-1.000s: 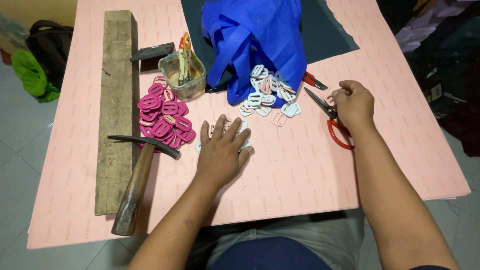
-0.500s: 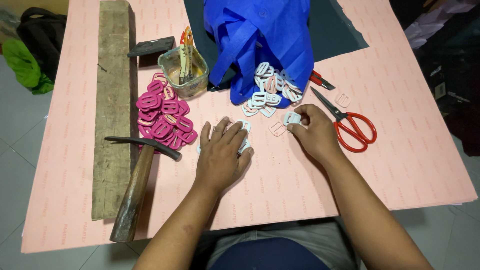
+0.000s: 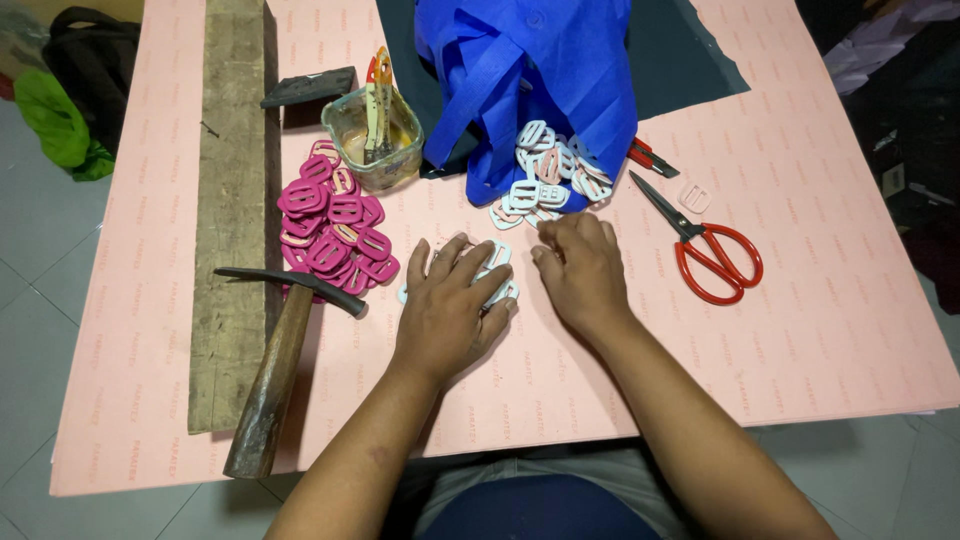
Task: The person retrieves plastic buckles from a blue bag and places them on a work table. Using a hammer and a wooden block, the person repeatedly strikes the buckles to shape them, occasionally using scissors to trim edges. The person continues this process for multiple buckles throughout the clip.
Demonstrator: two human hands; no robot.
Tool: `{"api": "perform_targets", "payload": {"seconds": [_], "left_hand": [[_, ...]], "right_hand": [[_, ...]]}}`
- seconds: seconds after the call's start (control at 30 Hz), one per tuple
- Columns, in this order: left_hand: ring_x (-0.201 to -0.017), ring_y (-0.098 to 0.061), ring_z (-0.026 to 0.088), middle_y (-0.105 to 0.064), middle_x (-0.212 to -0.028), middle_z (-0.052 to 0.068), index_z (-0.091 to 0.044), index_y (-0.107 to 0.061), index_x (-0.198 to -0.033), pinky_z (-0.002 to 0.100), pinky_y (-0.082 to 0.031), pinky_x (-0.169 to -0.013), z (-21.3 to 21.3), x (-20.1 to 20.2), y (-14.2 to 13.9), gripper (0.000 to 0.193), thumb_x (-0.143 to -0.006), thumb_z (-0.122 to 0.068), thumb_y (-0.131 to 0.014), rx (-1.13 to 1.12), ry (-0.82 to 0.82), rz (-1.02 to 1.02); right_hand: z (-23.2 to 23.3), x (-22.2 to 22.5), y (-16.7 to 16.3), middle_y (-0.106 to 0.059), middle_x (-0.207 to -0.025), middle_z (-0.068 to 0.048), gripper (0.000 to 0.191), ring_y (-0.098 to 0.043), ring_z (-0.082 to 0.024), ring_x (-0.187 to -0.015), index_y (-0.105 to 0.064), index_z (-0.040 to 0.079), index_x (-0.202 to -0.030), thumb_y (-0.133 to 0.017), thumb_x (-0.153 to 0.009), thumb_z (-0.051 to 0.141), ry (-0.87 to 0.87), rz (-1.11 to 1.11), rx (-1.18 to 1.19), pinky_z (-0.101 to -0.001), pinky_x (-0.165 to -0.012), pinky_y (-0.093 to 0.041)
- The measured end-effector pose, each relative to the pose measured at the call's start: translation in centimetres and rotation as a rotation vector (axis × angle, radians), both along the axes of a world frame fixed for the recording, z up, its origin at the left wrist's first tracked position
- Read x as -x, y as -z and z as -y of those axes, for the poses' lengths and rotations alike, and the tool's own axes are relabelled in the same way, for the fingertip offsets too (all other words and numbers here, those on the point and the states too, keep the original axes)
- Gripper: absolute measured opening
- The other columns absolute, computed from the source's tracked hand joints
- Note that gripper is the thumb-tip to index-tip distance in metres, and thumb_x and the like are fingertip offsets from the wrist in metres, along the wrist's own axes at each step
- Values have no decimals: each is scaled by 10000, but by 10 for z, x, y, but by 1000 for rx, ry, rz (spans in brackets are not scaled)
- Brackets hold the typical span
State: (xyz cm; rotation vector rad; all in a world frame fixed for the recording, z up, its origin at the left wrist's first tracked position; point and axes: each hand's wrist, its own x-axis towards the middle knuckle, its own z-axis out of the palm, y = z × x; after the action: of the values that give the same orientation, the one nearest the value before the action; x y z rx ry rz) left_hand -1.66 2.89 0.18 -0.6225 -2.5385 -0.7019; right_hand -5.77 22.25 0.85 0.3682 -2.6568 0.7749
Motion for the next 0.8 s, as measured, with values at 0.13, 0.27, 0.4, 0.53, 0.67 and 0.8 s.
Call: {"api": "perform_targets", "payload": {"seconds": [0.13, 0.27, 0.4, 0.53, 0.67, 0.8], "left_hand": [[-1348, -498, 333, -639, -1325, 96, -140, -739, -1134, 614, -244, -1170, -1, 0, 0, 342, -850, -327, -704, -23, -7, 8], [-1347, -502, 326, -644, -1315, 96, -132, -734, -1146, 616, -244, -1169, -1, 1, -1, 350, -848, -313, -701, -38, -6, 21], [-1339, -500, 330, -647, -1312, 88, -122, -706, -1234, 620, -240, -1169, 0, 1, -3, 436, -847, -321, -698, -51, 9, 36], [-1312, -492, 350, -633, -1313, 107, -128, -686, -1337, 626, -233, -1142, 1, 0, -4, 541, -833, -324, -693, -37, 41, 31], [-1333, -498, 333, -638, -1351, 79, -122, -698, -1225, 625, -234, -1165, 1, 2, -2, 454, -831, -346, -700, -18, 19, 22], [-1338, -499, 326, -640, -1352, 73, -121, -706, -1206, 622, -238, -1169, 0, 2, 1, 438, -831, -347, -701, -26, 22, 31]], "right_hand": [[-10, 7, -7, -613, -1073, -126, 375, -565, -325, -1011, -741, 59, -1144, -836, -819, 218, -29, 73, -81, -437, -883, -471], [-17, -11, -7, -618, -1130, -117, 323, -589, -303, -1079, -742, 65, -1079, -828, -811, 223, -67, 233, -70, -397, -909, -502], [-23, -20, -8, -621, -1206, -143, 472, -599, -308, -1115, -675, 11, -1170, -823, -752, 175, -131, 247, -10, -389, -942, -500], [-15, -17, -7, -659, -1250, -115, 405, -651, -265, -1129, -673, 41, -1219, -754, -833, 133, -228, 425, 134, -357, -970, -521], [0, 4, -8, -702, -1207, -59, 241, -622, -275, -1155, -726, 89, -1165, -742, -926, 112, -102, 178, -31, -388, -1023, -504], [4, 42, -10, -672, -1316, -92, 386, -519, -323, -1223, -752, 121, -1178, -780, -795, 81, -119, -166, -204, -476, -1027, -377]]}}
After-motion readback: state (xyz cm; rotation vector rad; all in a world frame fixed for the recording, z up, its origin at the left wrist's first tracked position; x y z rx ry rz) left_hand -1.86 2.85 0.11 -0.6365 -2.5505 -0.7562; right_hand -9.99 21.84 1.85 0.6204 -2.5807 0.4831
